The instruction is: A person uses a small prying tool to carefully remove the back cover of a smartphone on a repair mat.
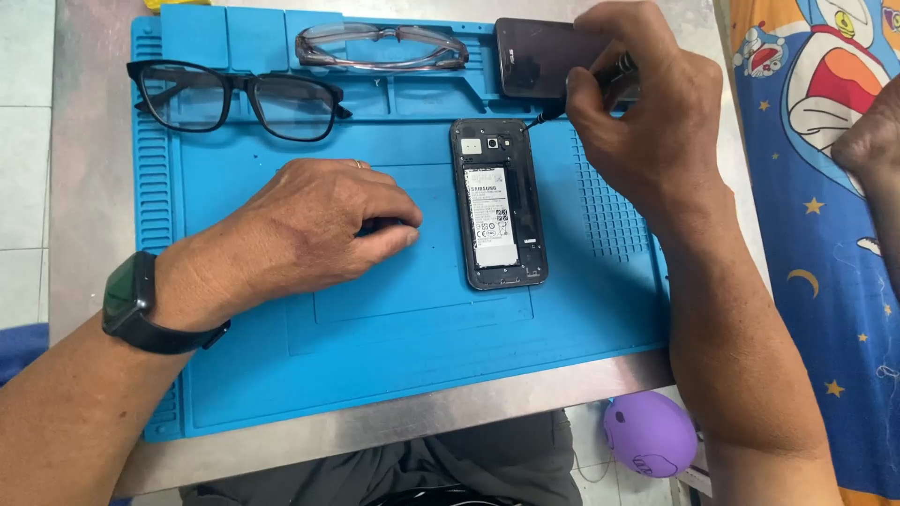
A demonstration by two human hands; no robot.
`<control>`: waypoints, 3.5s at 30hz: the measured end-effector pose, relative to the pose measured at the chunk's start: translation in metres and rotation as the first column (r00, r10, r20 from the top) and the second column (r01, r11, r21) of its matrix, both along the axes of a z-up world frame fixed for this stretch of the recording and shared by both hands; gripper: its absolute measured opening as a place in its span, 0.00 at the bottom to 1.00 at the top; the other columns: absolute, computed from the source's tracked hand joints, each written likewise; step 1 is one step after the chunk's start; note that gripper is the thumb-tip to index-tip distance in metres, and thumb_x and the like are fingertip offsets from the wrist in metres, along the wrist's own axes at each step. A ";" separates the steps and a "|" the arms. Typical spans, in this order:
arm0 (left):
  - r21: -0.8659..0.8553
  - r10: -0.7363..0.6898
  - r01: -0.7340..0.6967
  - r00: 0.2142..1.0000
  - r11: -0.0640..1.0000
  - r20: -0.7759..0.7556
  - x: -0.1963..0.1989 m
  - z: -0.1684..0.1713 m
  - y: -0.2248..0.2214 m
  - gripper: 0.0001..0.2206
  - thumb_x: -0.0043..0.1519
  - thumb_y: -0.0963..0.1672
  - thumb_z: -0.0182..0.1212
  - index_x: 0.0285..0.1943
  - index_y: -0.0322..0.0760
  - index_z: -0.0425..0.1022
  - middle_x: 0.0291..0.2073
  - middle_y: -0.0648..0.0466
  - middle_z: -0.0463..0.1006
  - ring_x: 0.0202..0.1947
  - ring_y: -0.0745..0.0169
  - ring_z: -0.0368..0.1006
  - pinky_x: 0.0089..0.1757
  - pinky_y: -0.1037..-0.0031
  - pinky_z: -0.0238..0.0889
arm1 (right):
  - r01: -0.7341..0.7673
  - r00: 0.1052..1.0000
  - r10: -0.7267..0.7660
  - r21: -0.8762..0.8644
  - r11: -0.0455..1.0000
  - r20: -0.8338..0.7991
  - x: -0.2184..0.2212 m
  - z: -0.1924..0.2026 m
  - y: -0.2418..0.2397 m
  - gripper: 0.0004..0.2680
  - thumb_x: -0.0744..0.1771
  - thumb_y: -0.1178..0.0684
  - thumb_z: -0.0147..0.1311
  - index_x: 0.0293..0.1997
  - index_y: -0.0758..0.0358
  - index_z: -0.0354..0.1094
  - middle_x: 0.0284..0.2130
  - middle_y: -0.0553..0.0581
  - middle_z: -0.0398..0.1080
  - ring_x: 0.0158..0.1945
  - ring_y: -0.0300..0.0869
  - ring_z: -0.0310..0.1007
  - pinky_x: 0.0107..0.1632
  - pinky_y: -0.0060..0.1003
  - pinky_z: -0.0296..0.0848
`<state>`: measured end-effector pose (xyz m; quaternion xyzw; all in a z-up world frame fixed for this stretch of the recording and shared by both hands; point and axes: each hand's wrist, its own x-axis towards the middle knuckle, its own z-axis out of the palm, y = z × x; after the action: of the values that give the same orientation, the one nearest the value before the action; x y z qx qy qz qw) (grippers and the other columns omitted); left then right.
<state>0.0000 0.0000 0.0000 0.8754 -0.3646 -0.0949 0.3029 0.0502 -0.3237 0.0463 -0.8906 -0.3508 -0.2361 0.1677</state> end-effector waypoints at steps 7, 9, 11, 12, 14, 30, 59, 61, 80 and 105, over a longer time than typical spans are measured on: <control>-0.006 -0.002 0.002 1.000 1.000 0.018 0.000 0.001 0.000 0.10 0.67 0.47 0.59 0.50 0.47 0.85 0.44 0.62 0.87 0.47 0.56 0.79 0.46 0.60 0.71 | 0.043 0.999 -0.044 0.028 0.999 0.013 0.000 0.000 0.002 0.10 0.76 0.63 0.67 0.60 0.66 0.66 0.39 0.68 0.78 0.37 0.56 0.84 0.37 0.40 0.79; 0.023 0.008 -0.008 1.000 1.000 -0.006 0.000 0.002 -0.001 0.11 0.68 0.48 0.57 0.50 0.49 0.85 0.44 0.63 0.87 0.48 0.57 0.79 0.48 0.60 0.70 | 0.076 0.997 -0.077 0.072 0.994 0.009 0.002 -0.002 0.002 0.09 0.76 0.64 0.67 0.57 0.65 0.67 0.34 0.62 0.77 0.34 0.52 0.83 0.35 0.40 0.76; 0.009 0.006 -0.006 1.000 1.000 0.001 0.000 0.000 0.000 0.10 0.68 0.47 0.58 0.50 0.48 0.85 0.44 0.63 0.87 0.48 0.57 0.79 0.48 0.60 0.70 | 0.096 0.995 -0.096 0.090 0.991 -0.009 0.001 -0.002 0.004 0.09 0.75 0.64 0.67 0.56 0.64 0.67 0.32 0.59 0.74 0.32 0.48 0.81 0.36 0.39 0.74; -0.005 0.004 -0.003 1.000 1.000 0.007 0.000 -0.002 0.000 0.10 0.67 0.47 0.58 0.50 0.48 0.85 0.45 0.63 0.87 0.47 0.57 0.79 0.48 0.60 0.70 | 0.117 0.993 -0.114 0.108 0.987 -0.029 0.001 -0.002 0.005 0.08 0.75 0.64 0.66 0.55 0.63 0.68 0.30 0.56 0.72 0.30 0.44 0.78 0.37 0.38 0.73; -0.006 0.001 -0.001 1.000 1.000 0.013 0.000 -0.002 0.000 0.10 0.67 0.47 0.58 0.50 0.48 0.85 0.45 0.63 0.87 0.47 0.56 0.79 0.48 0.60 0.70 | 0.054 0.999 -0.054 0.062 0.997 -0.005 0.002 0.001 0.002 0.08 0.75 0.65 0.65 0.56 0.67 0.68 0.33 0.60 0.74 0.33 0.48 0.81 0.40 0.40 0.78; -0.025 0.004 -0.004 1.000 1.000 0.017 0.000 0.001 0.000 0.10 0.67 0.47 0.59 0.50 0.46 0.85 0.44 0.61 0.87 0.46 0.56 0.80 0.47 0.60 0.71 | -0.025 0.999 0.025 -0.033 0.999 -0.022 -0.004 0.010 0.007 0.11 0.76 0.61 0.66 0.62 0.68 0.65 0.46 0.70 0.80 0.41 0.57 0.85 0.44 0.44 0.83; -0.109 -0.017 0.022 0.999 0.994 0.046 0.000 -0.002 0.003 0.10 0.67 0.45 0.56 0.45 0.44 0.85 0.41 0.58 0.87 0.42 0.56 0.81 0.43 0.60 0.72 | -0.119 0.970 0.144 0.135 0.984 -0.197 -0.015 0.019 0.030 0.15 0.72 0.73 0.48 0.69 0.76 0.62 0.55 0.76 0.75 0.58 0.63 0.81 0.54 0.49 0.79; -0.100 -0.016 0.020 0.999 0.995 0.041 0.000 -0.003 0.003 0.10 0.67 0.45 0.55 0.45 0.44 0.85 0.41 0.59 0.87 0.42 0.56 0.81 0.43 0.60 0.72 | -0.137 0.961 0.165 0.133 0.982 -0.223 -0.014 0.016 0.027 0.16 0.73 0.73 0.48 0.70 0.77 0.61 0.52 0.76 0.75 0.58 0.62 0.80 0.59 0.52 0.80; -0.095 0.010 -0.004 0.998 0.995 0.068 -0.002 -0.004 0.000 0.10 0.67 0.45 0.55 0.43 0.45 0.85 0.39 0.60 0.87 0.41 0.57 0.81 0.41 0.62 0.72 | -0.013 0.994 0.014 0.007 1.000 -0.108 -0.015 0.014 0.023 0.17 0.74 0.67 0.60 0.72 0.74 0.62 0.47 0.73 0.78 0.46 0.62 0.81 0.48 0.50 0.81; -0.097 0.886 -0.914 0.405 0.394 -0.226 -0.037 -0.046 0.160 0.31 0.69 0.53 0.42 0.78 0.32 0.61 0.74 0.38 0.65 0.72 0.40 0.61 0.67 0.60 0.49 | 0.007 0.998 -0.010 0.039 0.999 0.068 -0.003 -0.018 0.003 0.14 0.76 0.72 0.61 0.72 0.81 0.68 0.47 0.73 0.79 0.42 0.56 0.78 0.49 0.49 0.78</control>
<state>-0.0369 0.1604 -0.0460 0.8878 0.1813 0.0622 0.4185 0.0472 -0.3208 0.0284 -0.8801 -0.3478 -0.2737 0.1717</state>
